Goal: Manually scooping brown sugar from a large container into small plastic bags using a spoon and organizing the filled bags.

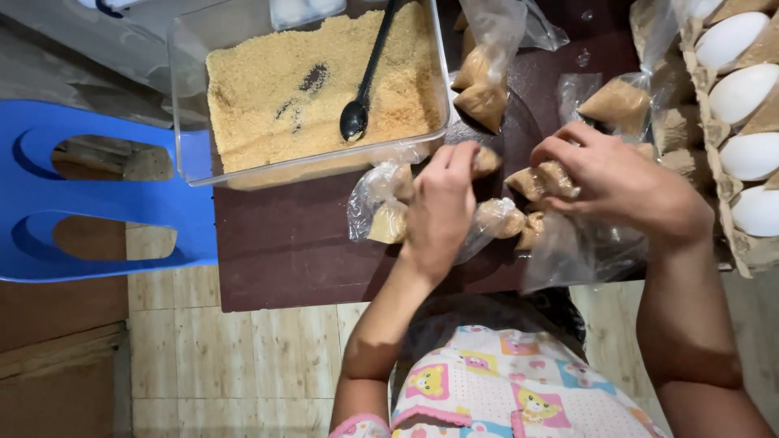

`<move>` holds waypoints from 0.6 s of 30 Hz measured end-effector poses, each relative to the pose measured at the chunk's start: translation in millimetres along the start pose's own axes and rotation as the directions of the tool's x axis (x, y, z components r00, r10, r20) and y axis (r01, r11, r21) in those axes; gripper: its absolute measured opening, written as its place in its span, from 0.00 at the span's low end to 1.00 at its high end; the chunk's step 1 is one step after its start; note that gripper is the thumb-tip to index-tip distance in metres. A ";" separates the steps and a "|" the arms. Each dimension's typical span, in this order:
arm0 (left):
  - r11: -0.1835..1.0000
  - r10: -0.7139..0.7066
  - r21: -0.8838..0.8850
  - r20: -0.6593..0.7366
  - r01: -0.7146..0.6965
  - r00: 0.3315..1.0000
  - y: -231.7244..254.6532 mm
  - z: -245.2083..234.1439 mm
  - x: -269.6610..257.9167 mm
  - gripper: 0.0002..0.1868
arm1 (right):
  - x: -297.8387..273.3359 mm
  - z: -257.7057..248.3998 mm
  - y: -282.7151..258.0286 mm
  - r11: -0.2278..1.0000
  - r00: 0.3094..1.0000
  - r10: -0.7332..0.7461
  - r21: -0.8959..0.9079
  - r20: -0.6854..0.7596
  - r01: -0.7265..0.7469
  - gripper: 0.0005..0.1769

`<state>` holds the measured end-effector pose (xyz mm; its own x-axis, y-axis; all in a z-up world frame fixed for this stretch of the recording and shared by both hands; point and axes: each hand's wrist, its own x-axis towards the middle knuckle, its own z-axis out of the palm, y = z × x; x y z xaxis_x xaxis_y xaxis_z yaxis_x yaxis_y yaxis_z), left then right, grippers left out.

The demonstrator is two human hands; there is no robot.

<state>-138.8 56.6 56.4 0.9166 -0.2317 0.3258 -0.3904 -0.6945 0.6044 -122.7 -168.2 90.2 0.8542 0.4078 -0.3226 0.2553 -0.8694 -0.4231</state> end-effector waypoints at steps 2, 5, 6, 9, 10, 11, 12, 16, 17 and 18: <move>0.999 0.052 0.007 -0.008 -0.051 0.999 9.1 9.0 4.7 0.27 | 7.5 7.6 19.3 0.990 0.991 -0.129 -0.056 -0.047 0.127 0.22; 0.980 0.098 0.177 -0.026 -0.092 0.995 11.0 38.8 22.1 0.21 | 14.5 6.5 26.4 0.983 0.972 -0.169 -0.100 -0.165 0.154 0.12; 0.980 0.101 0.176 -0.027 -0.094 0.995 11.7 43.8 29.4 0.21 | 15.7 2.5 25.1 0.983 0.972 -0.167 -0.101 -0.167 0.152 0.12; 0.928 0.065 0.368 -0.031 -0.050 0.997 13.4 56.5 48.2 0.17 | 18.9 -9.9 20.3 0.994 0.982 -0.086 -0.080 -0.168 0.074 0.11; 0.912 0.035 0.411 -0.055 -0.010 0.998 13.0 59.1 53.2 0.12 | 20.7 -14.5 18.2 0.992 0.980 -0.079 -0.116 -0.183 0.059 0.11; 0.892 0.007 0.452 -0.081 0.031 0.997 12.5 61.5 58.0 0.08 | 22.5 -18.9 15.9 0.988 0.978 -0.073 -0.152 -0.198 0.043 0.13; 0.891 0.007 0.453 -0.082 0.031 0.997 8.2 64.9 61.6 0.08 | 25.6 -24.6 12.9 0.987 0.977 -0.074 -0.151 -0.199 0.044 0.13; 0.850 0.023 0.526 -0.113 0.040 0.993 -0.8 68.8 69.6 0.07 | 45.5 -40.2 8.3 0.998 0.965 0.020 -0.051 -0.262 -0.034 0.16; 0.839 0.033 0.542 -0.133 0.045 0.991 -0.6 67.6 70.5 0.09 | 52.1 -42.5 9.4 0.997 0.954 -0.002 -0.072 -0.299 -0.020 0.16; 0.839 0.035 0.543 -0.134 0.044 0.990 -1.2 67.9 72.1 0.09 | 58.0 -47.8 6.9 0.997 0.954 -0.003 -0.073 -0.301 -0.020 0.16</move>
<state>-66.4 -5.5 29.9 0.8826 -0.1624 0.4412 -0.2404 -0.9624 0.1267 -49.8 -163.8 109.0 0.9500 0.3078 -0.0516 0.2709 -0.8953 -0.3536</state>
